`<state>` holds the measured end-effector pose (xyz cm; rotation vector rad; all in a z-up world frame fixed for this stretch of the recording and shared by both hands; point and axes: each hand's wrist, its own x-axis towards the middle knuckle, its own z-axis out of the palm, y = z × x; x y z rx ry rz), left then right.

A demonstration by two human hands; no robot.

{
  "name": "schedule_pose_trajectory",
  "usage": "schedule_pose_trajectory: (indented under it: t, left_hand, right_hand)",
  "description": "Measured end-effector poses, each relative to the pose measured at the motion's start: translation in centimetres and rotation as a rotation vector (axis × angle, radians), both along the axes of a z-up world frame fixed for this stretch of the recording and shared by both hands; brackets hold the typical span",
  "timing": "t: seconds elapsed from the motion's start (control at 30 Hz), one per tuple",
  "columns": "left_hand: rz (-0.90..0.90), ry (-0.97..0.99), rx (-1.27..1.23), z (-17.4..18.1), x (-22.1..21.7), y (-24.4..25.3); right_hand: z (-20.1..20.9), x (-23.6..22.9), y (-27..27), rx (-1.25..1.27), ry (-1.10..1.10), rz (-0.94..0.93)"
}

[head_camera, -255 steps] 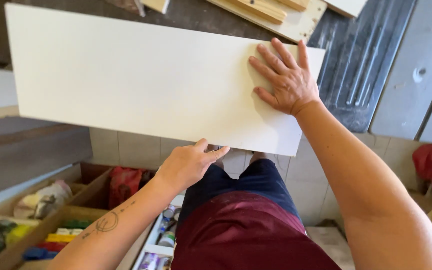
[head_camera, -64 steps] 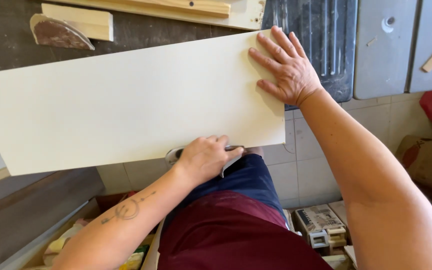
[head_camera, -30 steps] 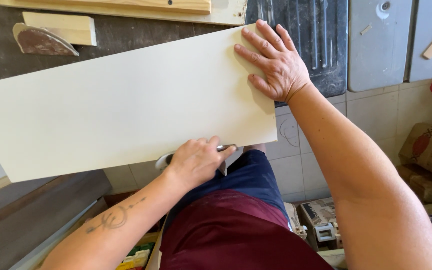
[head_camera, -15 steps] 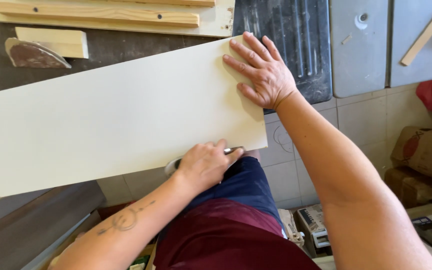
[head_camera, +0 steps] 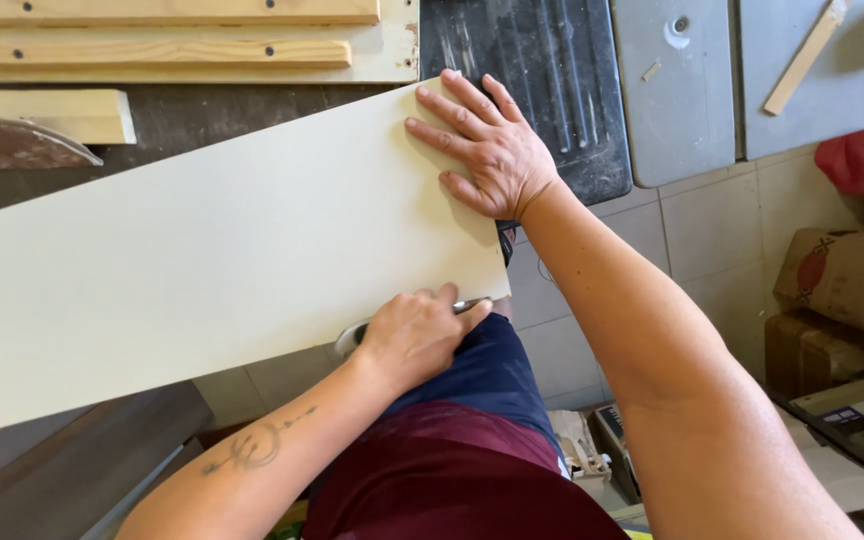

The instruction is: Trimming the edge of a white laminate board using a utility knife

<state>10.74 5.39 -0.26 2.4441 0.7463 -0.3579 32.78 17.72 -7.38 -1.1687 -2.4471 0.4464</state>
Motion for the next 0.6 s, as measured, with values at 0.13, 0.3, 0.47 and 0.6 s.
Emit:
schedule_pose_trajectory:
  t: [0.13, 0.3, 0.47, 0.6]
  left_hand:
    - [-0.004, 0.01, -0.062, 0.3, 0.3, 0.4]
    - [0.02, 0.028, -0.044, 0.3, 1.4, 0.6]
    - [0.004, 0.027, -0.023, 0.2, 0.6, 0.3]
    - [0.017, -0.001, 0.007, 0.0, 1.8, 0.3]
  right_hand:
    - [-0.1, 0.0, -0.2, -0.014, -0.001, -0.005]
    - [0.0, -0.1, -0.2, 0.0, 0.006, -0.005]
    - [-0.2, -0.1, -0.2, -0.001, -0.004, -0.008]
    - [0.0, 0.0, -0.1, 0.005, -0.002, -0.005]
